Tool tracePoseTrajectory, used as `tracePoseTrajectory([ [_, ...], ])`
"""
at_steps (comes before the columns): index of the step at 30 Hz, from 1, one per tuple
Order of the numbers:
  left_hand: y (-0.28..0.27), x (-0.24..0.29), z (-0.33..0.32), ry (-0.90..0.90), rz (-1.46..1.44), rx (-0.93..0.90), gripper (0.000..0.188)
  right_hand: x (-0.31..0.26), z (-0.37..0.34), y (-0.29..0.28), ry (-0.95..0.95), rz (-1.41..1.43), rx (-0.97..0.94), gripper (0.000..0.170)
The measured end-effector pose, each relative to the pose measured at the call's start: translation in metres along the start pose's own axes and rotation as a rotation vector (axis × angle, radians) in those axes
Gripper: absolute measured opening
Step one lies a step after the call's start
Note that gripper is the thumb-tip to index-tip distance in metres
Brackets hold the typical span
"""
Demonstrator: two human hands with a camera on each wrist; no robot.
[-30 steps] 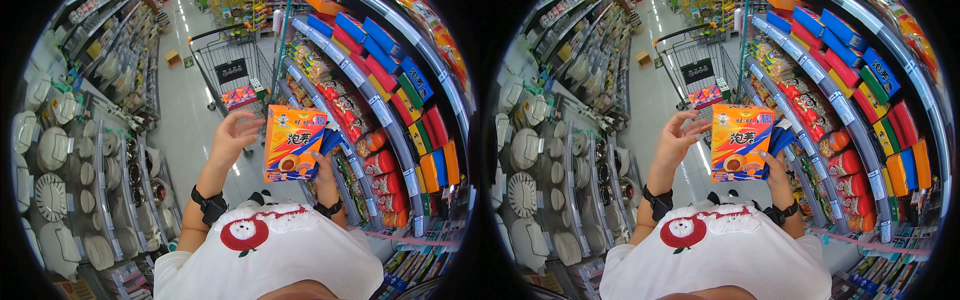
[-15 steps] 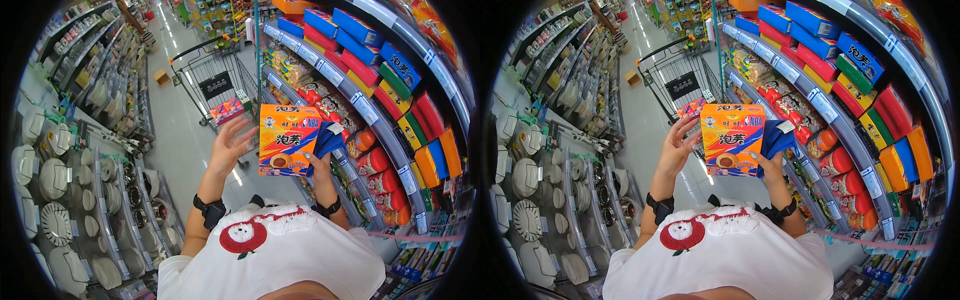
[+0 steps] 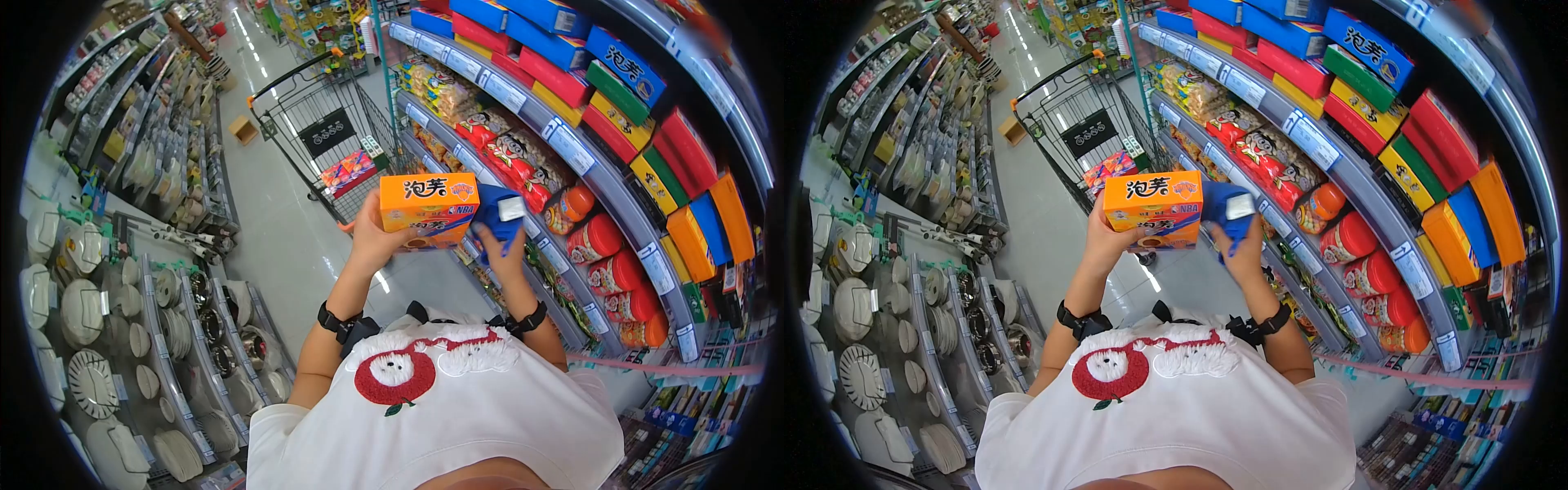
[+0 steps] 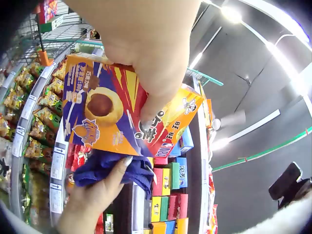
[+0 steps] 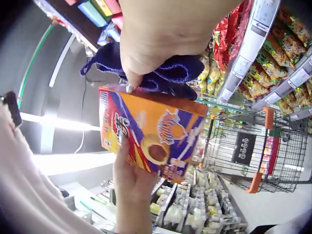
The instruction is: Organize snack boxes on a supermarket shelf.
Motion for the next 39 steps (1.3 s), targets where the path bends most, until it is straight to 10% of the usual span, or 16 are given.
tracePoseTrajectory([
  [4,0.006,0.000,-0.004,0.095,0.373,0.030,0.053,-0.034,-0.008,-0.028,-0.194,-0.259,0.274,0.038],
  [7,0.017,0.003,-0.010,0.103,0.579,0.042,0.049,-0.081,-0.011,-0.020,-0.576,-0.049,0.149,0.037],
  [9,0.026,0.008,-0.017,0.181,0.661,0.014,0.047,-0.127,-0.020,0.000,-0.777,-0.554,-0.273,0.040],
  [22,-0.034,0.044,-0.097,0.267,0.745,0.127,0.046,-0.084,-0.062,0.020,-0.568,-0.431,-0.352,0.036],
  [25,-0.059,0.049,-0.135,0.046,0.361,0.184,0.049,-0.045,-0.077,0.039,-0.232,0.243,-0.379,0.040],
  [28,-0.087,0.037,-0.178,-0.105,-0.208,0.235,0.052,-0.006,-0.125,0.072,0.551,0.731,-0.352,0.041],
  [30,-0.093,0.033,-0.216,-0.212,-0.326,0.243,0.054,-0.014,-0.166,0.105,0.789,0.968,-0.609,0.043],
  [39,-0.132,0.004,-0.376,-0.398,-0.567,0.247,0.048,-0.073,-0.327,0.167,0.948,0.914,-0.836,0.065],
])
Point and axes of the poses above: each hand's wrist, its own z-axis towards the middle knuckle, its own y-axis out of the palm, x = y × z, the point moved 3 cm from there along z, towards the middle knuckle, and after that the axes turned 1 degree about -y, right-handed, at the moved point
